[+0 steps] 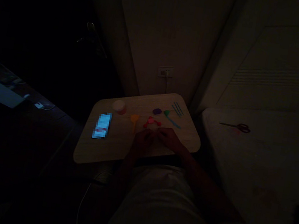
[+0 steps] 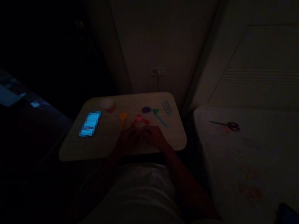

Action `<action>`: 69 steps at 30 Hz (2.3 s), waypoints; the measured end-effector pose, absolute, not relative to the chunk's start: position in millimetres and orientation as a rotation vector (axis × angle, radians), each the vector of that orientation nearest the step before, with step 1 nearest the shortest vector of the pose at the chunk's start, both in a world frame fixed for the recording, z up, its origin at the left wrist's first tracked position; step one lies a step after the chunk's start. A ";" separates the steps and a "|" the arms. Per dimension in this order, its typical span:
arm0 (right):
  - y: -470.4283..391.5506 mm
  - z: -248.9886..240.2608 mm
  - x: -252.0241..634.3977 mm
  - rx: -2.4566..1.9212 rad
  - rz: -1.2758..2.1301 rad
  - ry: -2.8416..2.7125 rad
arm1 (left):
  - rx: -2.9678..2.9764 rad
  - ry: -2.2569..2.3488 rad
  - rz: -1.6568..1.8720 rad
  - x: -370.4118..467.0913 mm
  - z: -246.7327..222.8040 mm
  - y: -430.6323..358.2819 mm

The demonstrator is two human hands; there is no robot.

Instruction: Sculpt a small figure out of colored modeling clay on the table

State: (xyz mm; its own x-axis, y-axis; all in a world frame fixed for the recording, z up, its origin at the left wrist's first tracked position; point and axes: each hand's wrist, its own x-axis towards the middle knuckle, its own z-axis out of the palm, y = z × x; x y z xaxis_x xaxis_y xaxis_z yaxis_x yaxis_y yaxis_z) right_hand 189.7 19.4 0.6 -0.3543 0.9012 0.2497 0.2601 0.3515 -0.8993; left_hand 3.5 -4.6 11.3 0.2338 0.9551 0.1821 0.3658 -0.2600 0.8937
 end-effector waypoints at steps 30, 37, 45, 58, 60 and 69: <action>19.4 -6.8 189.5 -1.001 0.954 -1.660 | 1.719 1.243 1.161 -0.2 2.0 2.0; 19.7 -8.9 189.1 -1.000 0.959 -1.686 | 1.764 1.296 1.180 -2.3 -1.9 4.1; 18.0 -5.3 190.6 -1.028 0.917 -1.734 | 1.839 1.287 1.212 -3.5 -1.7 5.3; 18.4 -6.1 189.7 -1.077 0.896 -1.780 | 1.728 1.326 1.192 -0.6 6.7 -0.1; 18.2 -5.5 189.6 -1.077 0.892 -1.789 | 1.690 1.322 1.216 -0.3 6.9 -0.3; 15.8 -0.7 189.2 -1.052 0.880 -1.817 | 1.585 1.268 1.244 -2.9 1.9 2.1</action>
